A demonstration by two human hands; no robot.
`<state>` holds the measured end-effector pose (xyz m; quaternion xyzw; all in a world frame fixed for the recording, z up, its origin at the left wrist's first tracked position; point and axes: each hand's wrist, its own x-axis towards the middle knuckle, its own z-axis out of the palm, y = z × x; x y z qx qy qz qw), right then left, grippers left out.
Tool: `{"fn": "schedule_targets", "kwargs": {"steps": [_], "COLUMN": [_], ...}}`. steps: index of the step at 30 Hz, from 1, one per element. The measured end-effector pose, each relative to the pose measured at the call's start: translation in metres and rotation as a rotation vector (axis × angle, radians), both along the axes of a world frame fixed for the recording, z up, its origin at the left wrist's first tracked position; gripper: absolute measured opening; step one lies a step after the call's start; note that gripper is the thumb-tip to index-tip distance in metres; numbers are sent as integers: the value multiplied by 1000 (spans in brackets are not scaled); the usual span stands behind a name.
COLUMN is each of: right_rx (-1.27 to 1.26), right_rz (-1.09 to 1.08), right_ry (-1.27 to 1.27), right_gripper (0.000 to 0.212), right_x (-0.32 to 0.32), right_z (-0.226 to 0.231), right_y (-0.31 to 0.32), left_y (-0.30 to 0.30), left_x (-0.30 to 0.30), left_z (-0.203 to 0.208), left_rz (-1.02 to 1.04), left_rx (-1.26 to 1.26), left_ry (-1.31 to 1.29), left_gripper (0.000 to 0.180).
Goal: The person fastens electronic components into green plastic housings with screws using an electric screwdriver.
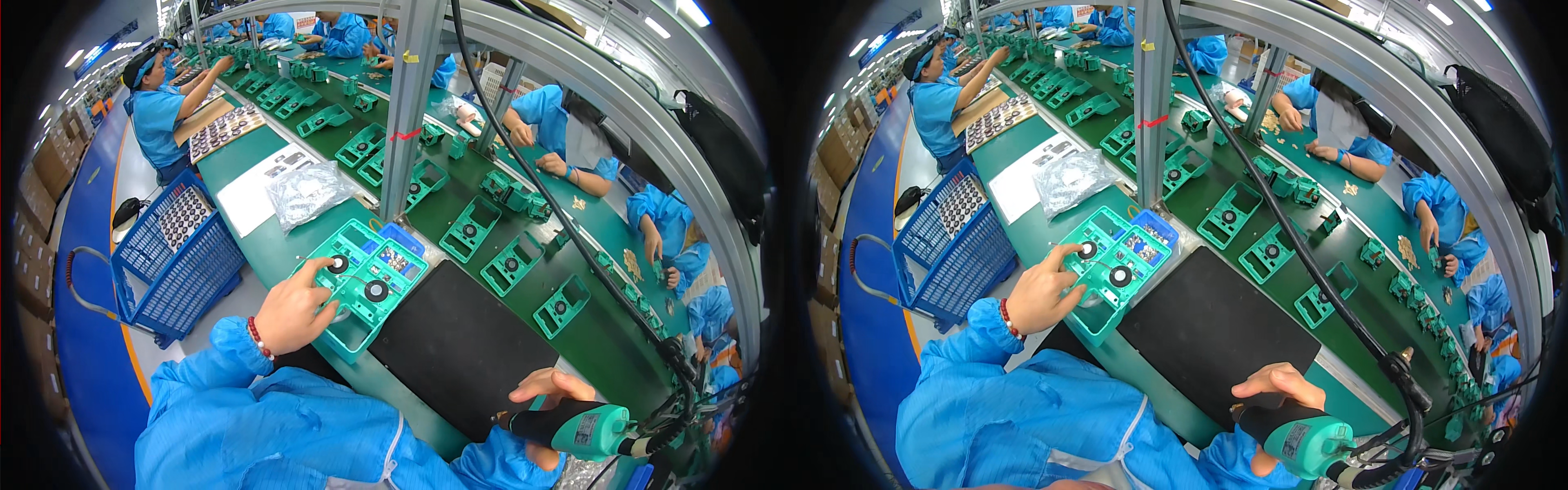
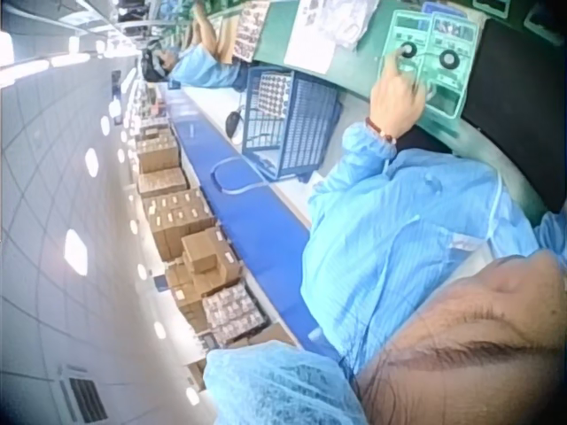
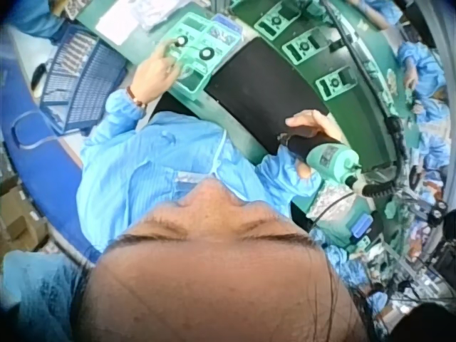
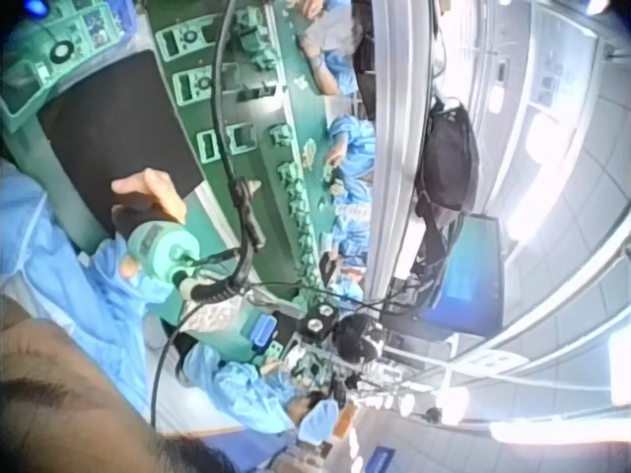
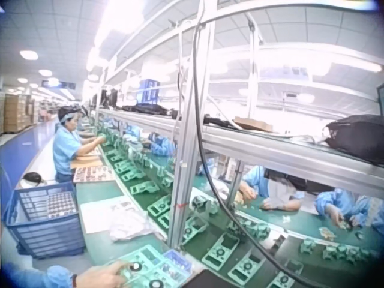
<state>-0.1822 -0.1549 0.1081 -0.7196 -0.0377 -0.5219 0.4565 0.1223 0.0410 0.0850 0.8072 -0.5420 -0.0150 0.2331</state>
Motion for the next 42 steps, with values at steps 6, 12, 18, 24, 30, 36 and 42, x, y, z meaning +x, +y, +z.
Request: {"fn": "schedule_targets", "kwargs": {"steps": [6, 12, 18, 24, 30, 36, 42], "right_rx": [21, 71, 50, 128, 79, 134, -39], "right_rz": [-90, 43, 47, -80, 39, 4, 73], "right_ry": [-2, -28, -3, 14, 47, 166, 280], "right_gripper": [104, 99, 99, 101, 102, 101, 90], "right_x": [5, 5, 5, 15, 6, -10, -13], "right_z": [-2, -4, -2, -5, -11, -3, -3], "right_y": [6, 4, 2, 14, -4, -1, -16], "left_y": [-7, -15, -24, -31, -24, -27, -12], "left_x": [2, 6, 15, 22, 22, 28, 36], "left_z": [5, 9, 13, 11, 11, 1, 1], "left_rz": [-75, -139, -248, -389, -400, -418, -373], "left_rx": [5, 81, 44, 98, 127, 104, 77], "left_ry": [-102, -288, -577, -682, -713, -694, -604], "left_gripper": [22, 13, 10, 13, 15, 21, 13]}}
